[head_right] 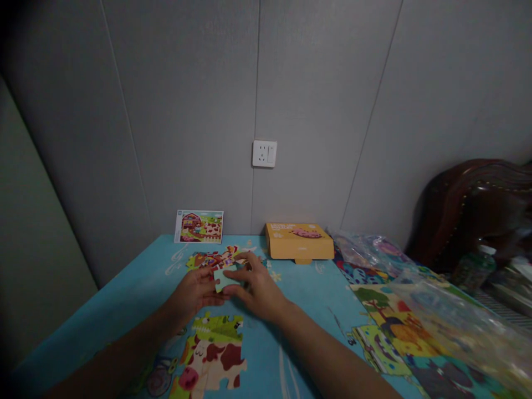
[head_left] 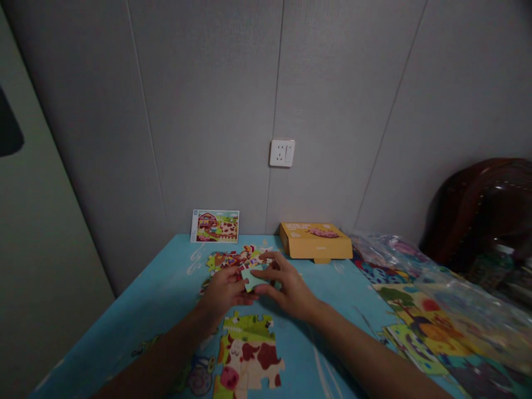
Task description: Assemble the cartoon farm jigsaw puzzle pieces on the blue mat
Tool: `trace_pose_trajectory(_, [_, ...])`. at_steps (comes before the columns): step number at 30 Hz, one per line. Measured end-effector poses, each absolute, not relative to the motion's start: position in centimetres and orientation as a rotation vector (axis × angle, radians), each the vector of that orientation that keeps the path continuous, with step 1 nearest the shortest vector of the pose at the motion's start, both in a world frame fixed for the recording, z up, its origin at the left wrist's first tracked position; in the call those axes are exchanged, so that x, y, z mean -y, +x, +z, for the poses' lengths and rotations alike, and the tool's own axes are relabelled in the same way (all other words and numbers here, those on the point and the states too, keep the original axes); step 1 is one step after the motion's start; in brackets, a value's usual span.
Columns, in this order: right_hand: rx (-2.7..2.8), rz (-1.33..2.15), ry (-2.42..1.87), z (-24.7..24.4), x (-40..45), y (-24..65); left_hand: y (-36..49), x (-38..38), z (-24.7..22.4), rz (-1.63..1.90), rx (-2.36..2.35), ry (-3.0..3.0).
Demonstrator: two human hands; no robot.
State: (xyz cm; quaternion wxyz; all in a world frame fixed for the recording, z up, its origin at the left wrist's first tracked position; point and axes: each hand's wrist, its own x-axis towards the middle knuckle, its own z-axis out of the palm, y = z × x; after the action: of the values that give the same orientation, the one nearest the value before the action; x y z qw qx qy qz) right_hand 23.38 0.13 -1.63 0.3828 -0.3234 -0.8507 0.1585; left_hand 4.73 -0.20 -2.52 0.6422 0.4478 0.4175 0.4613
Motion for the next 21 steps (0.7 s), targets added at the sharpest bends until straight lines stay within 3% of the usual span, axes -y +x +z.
trace_pose_trajectory(9, [1.689,1.198,-0.783,-2.6,-0.9,21.9,4.4,-0.1,-2.1,0.972,-0.905,1.214])
trace_pose_trajectory(21, [1.712,1.068,-1.024,-3.0,-2.4,23.1,4.6,-0.2,-3.1,0.967,-0.99,1.575])
